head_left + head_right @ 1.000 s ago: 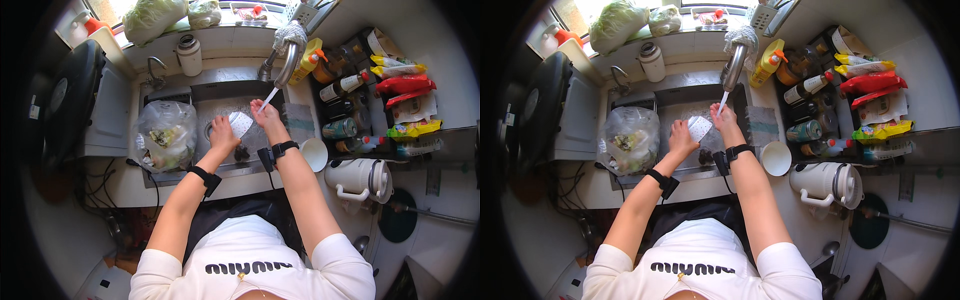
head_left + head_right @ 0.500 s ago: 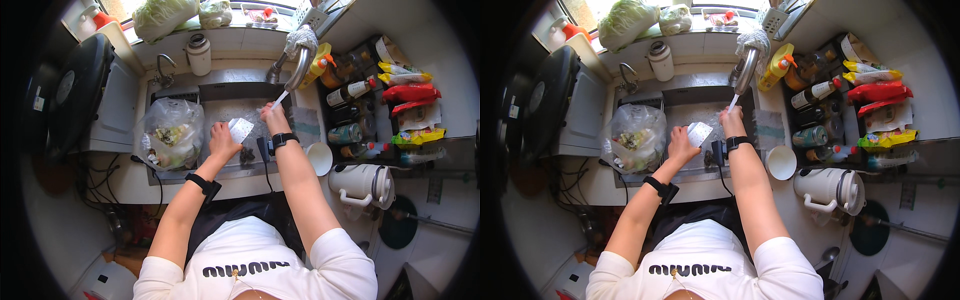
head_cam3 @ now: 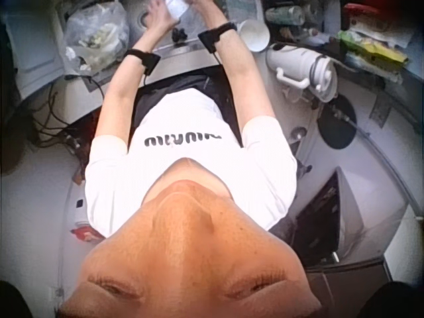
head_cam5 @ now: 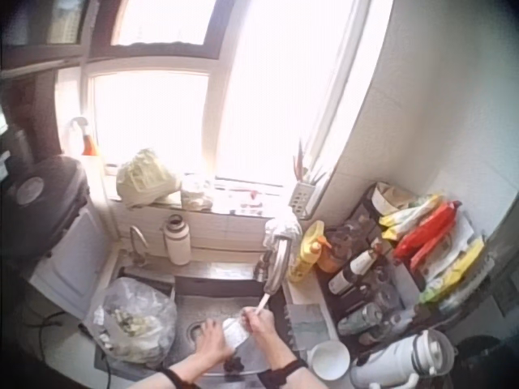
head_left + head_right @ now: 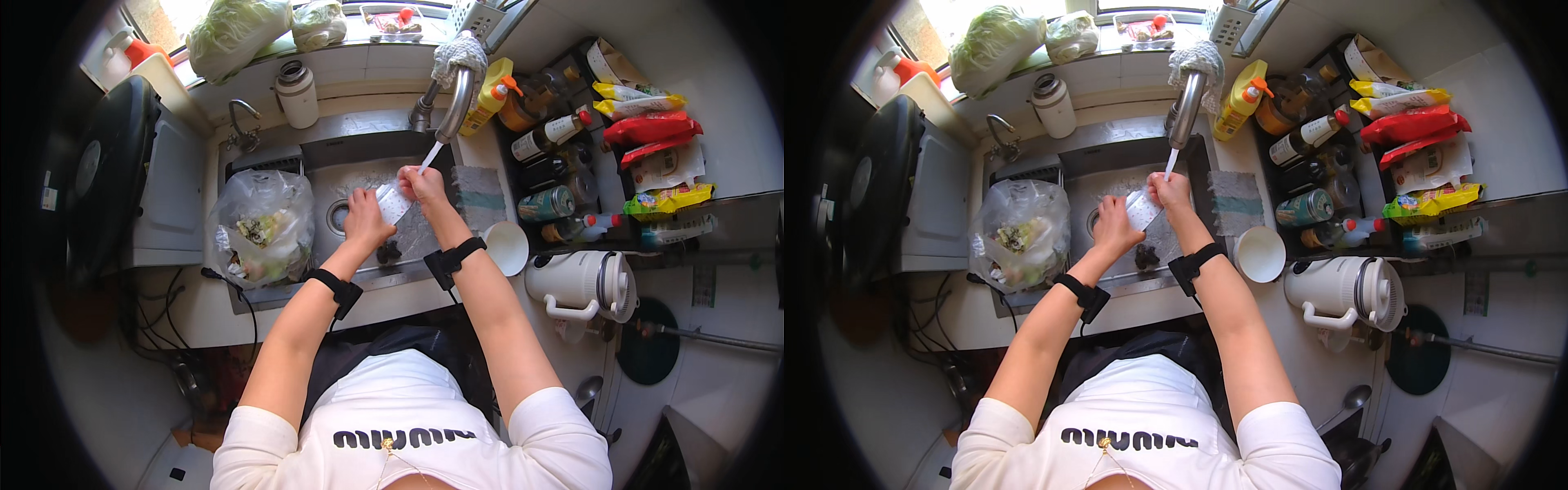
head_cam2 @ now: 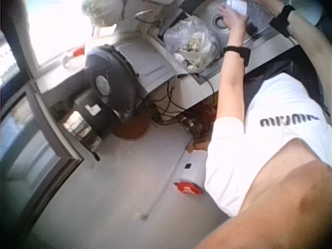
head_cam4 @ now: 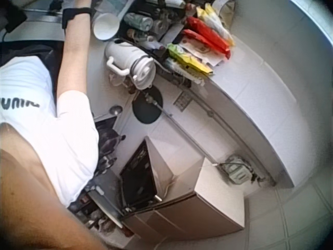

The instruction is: The person washes several bowls and chopsticks in the kitchen sink using a sponge and running water, then rinses them and places them on a drying rack. The person also wipes the countertop and stovetop with a cloth.

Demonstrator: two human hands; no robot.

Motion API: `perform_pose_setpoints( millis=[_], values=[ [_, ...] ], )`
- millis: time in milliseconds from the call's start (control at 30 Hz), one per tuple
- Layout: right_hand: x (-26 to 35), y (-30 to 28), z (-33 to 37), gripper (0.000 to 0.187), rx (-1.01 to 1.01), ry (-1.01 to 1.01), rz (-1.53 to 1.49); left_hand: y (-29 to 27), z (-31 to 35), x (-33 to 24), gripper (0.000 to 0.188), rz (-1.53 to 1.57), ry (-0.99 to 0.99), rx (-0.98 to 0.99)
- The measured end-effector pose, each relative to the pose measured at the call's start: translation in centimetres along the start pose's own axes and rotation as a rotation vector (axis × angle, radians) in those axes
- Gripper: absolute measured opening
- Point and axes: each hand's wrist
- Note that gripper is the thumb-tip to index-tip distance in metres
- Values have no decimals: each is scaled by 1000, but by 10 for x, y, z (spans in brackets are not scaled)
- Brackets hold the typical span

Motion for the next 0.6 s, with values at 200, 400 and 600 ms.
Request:
perform_pose_setpoints(
  millis=[200, 400, 600],
  values=[
    [-13, -23, -16, 19, -53, -163, 432, 4, -9, -7, 68, -10, 70, -30],
    [-41, -52, -20, 36, -479, -205, 347, 17, -30, -29, 68, 31, 85, -120],
    [-28, -48, 0, 23, -255, 157, -335, 25, -44, -44, 70, 48, 100, -144]
  ],
)
Point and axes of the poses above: each hand's wrist, its own z-axis away from the middle knuckle, its own y-axis out of the palm, x = y × z, and after that the axes turned 14 degrees about -z, right-handed
